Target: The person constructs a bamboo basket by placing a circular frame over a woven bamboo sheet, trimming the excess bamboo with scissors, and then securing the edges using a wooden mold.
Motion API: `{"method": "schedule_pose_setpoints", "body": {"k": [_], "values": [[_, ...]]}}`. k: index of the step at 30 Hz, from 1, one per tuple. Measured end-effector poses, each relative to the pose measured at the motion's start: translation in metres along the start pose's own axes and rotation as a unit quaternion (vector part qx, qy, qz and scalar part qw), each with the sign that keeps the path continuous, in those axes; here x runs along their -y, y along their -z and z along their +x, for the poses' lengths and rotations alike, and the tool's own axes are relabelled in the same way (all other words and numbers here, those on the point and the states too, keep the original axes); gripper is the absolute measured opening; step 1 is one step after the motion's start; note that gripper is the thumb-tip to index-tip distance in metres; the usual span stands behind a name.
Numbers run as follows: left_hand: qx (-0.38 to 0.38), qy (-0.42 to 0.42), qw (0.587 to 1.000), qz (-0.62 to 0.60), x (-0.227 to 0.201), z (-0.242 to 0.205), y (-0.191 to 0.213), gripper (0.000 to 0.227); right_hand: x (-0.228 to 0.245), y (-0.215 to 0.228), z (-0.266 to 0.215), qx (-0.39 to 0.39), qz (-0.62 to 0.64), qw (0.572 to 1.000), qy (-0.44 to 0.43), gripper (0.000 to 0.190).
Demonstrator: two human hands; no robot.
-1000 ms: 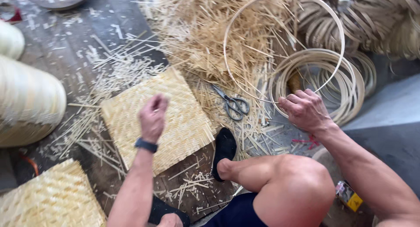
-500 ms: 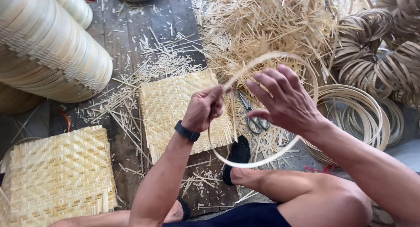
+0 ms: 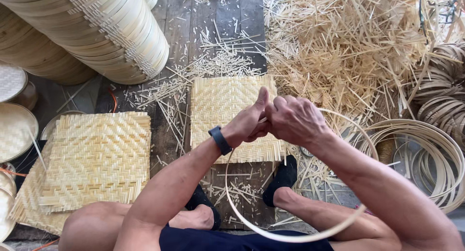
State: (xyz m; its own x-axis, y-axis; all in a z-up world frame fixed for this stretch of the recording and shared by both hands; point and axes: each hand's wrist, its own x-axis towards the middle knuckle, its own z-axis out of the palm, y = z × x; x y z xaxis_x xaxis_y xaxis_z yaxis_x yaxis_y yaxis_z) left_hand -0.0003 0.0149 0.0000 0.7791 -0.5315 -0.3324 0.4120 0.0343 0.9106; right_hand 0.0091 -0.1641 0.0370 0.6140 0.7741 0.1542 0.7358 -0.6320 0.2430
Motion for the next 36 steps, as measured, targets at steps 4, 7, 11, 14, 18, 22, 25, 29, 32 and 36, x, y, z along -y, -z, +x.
{"method": "schedule_pose_setpoints", "body": {"k": [4, 7, 11, 14, 18, 22, 25, 29, 32, 36], "values": [[-0.045, -0.014, 0.998, -0.043, 0.02, 0.001, 0.003, 0.077, 0.009, -0.006, 0.003, -0.031, 0.032, 0.999, -0.027, 0.042], [-0.054, -0.004, 0.995, -0.085, 0.022, 0.002, 0.006, 0.078, 0.01, -0.005, 0.009, 0.005, 0.039, 0.998, -0.042, 0.04], [-0.009, -0.079, 0.99, -0.119, 0.014, -0.001, 0.032, 0.064, -0.027, 0.009, 0.009, -0.003, 0.04, 0.994, -0.102, 0.054], [-0.153, -0.192, 0.94, -0.237, 0.015, -0.015, 0.08, 0.045, -0.091, 0.029, -0.025, -0.155, 0.374, 0.84, -0.361, 0.06], [-0.136, -0.308, 0.85, -0.406, 0.028, -0.016, 0.112, 0.042, -0.093, -0.001, -0.067, -0.18, 0.754, 0.516, -0.366, 0.06], [-0.165, -0.214, 0.91, -0.315, 0.027, -0.019, 0.123, 0.036, -0.086, -0.041, -0.079, -0.224, 0.806, 0.431, -0.338, 0.048], [-0.185, -0.157, 0.928, -0.281, 0.016, -0.025, 0.13, 0.039, -0.088, -0.051, -0.081, -0.23, 0.808, 0.415, -0.349, 0.042], [-0.187, -0.134, 0.914, -0.334, 0.016, -0.034, 0.132, 0.045, -0.099, -0.055, -0.09, -0.211, 0.773, 0.446, -0.398, 0.043], [-0.19, -0.139, 0.906, -0.351, 0.023, -0.036, 0.134, 0.047, -0.103, -0.063, -0.092, -0.209, 0.793, 0.424, -0.384, 0.041], [-0.195, -0.129, 0.898, -0.373, 0.035, -0.037, 0.141, 0.048, -0.104, -0.072, -0.091, -0.196, 0.799, 0.421, -0.381, 0.041]]}}
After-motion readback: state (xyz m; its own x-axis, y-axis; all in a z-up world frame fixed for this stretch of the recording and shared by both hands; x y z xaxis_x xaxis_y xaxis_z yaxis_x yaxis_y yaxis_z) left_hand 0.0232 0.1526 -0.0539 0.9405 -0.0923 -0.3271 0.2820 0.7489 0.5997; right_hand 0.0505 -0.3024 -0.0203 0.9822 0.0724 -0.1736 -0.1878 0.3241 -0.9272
